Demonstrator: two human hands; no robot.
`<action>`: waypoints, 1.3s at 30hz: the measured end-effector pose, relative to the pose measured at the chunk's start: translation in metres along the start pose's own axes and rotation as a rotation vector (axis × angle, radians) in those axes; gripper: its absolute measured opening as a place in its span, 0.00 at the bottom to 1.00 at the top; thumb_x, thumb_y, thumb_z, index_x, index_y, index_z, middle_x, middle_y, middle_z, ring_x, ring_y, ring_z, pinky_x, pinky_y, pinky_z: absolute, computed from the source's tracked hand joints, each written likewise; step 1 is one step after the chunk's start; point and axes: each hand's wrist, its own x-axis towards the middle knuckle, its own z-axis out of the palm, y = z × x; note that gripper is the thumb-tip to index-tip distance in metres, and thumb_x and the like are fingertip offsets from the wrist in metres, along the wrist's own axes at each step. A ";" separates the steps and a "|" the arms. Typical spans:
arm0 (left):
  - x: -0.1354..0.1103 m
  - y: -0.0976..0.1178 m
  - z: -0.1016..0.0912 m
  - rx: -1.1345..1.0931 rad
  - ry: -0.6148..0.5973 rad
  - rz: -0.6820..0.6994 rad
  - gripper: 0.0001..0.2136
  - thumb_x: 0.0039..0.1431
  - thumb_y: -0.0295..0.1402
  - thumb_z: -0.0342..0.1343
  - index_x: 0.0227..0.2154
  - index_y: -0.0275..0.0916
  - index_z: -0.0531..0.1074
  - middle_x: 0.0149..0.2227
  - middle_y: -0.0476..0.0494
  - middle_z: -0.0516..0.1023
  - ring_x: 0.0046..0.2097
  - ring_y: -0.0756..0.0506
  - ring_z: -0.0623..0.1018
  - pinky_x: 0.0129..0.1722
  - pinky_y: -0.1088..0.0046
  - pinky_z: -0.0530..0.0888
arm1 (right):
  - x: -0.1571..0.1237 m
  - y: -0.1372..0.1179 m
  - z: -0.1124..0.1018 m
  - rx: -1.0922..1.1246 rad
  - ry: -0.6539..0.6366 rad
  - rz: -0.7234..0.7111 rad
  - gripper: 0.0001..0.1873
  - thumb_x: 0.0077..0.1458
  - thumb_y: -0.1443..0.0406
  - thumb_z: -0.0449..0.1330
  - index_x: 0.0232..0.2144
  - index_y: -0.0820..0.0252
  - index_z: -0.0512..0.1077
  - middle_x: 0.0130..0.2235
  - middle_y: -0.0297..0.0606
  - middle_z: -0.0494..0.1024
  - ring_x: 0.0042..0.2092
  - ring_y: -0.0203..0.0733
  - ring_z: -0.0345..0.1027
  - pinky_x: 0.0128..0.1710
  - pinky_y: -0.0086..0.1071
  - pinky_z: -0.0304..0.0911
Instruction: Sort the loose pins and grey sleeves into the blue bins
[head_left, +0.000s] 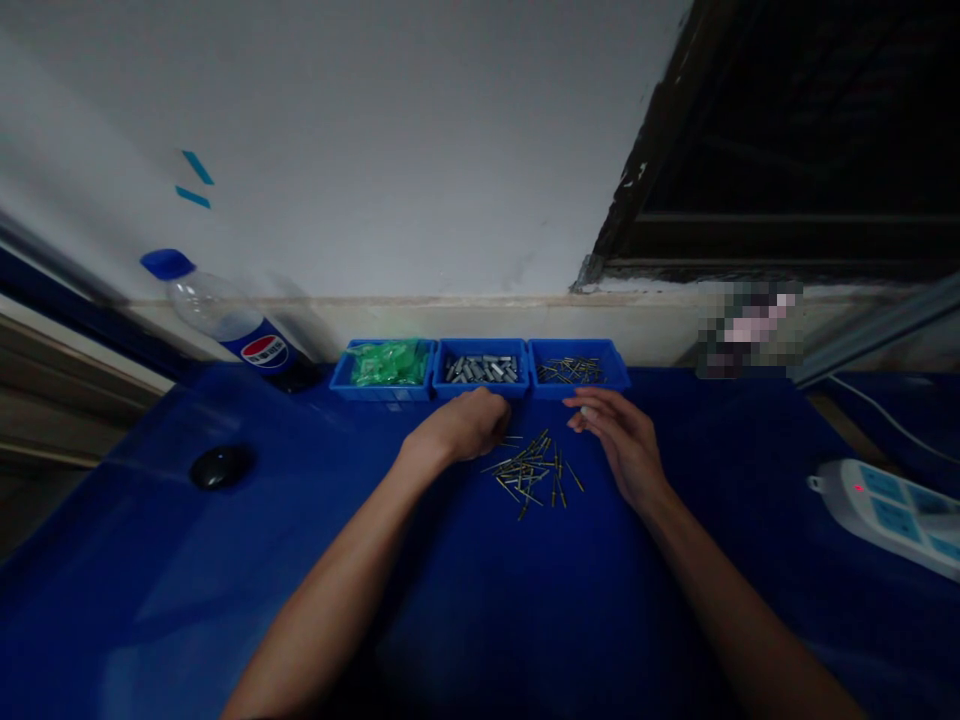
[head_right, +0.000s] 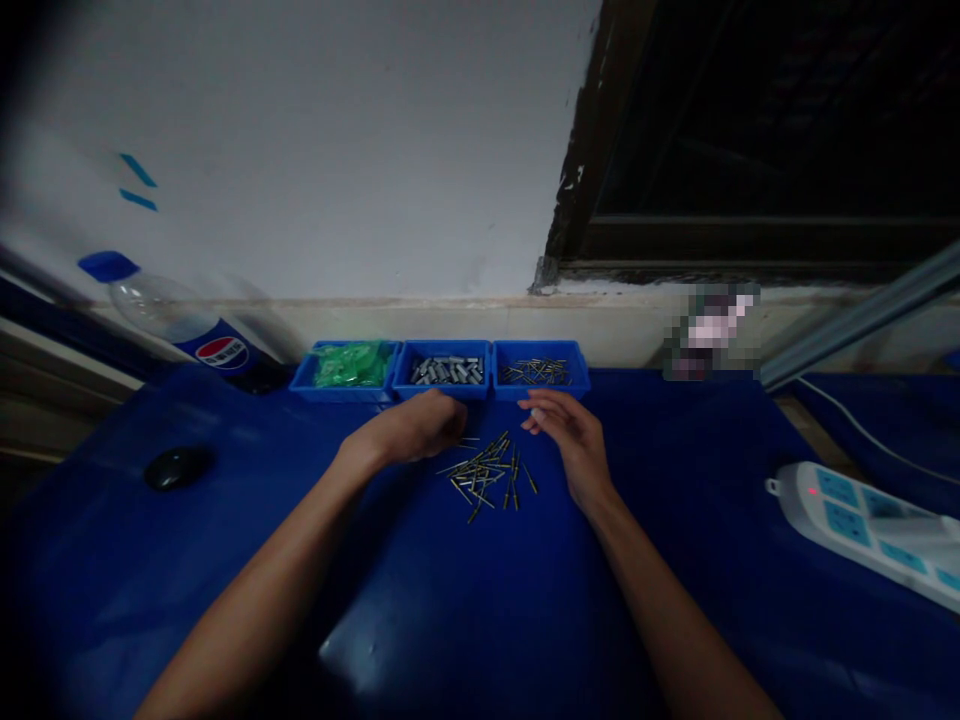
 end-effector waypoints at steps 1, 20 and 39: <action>0.001 0.000 0.000 -0.038 0.050 0.045 0.08 0.56 0.19 0.56 0.31 0.36 0.77 0.28 0.47 0.78 0.27 0.51 0.72 0.29 0.73 0.63 | 0.000 0.000 0.000 -0.023 -0.010 0.000 0.11 0.59 0.60 0.68 0.45 0.51 0.82 0.41 0.38 0.86 0.36 0.43 0.77 0.40 0.40 0.71; 0.004 0.014 0.001 -0.310 0.364 0.304 0.04 0.57 0.23 0.60 0.33 0.36 0.76 0.32 0.47 0.80 0.35 0.49 0.77 0.37 0.70 0.71 | -0.004 0.008 0.001 0.008 -0.160 0.158 0.12 0.55 0.59 0.73 0.42 0.52 0.85 0.39 0.40 0.88 0.38 0.46 0.83 0.43 0.40 0.76; 0.005 0.000 0.012 -0.065 -0.031 0.063 0.10 0.53 0.20 0.64 0.37 0.39 0.80 0.32 0.46 0.81 0.32 0.49 0.78 0.30 0.75 0.66 | 0.001 -0.003 -0.001 0.053 -0.001 -0.001 0.22 0.58 0.62 0.69 0.55 0.41 0.78 0.60 0.37 0.80 0.57 0.51 0.77 0.58 0.50 0.70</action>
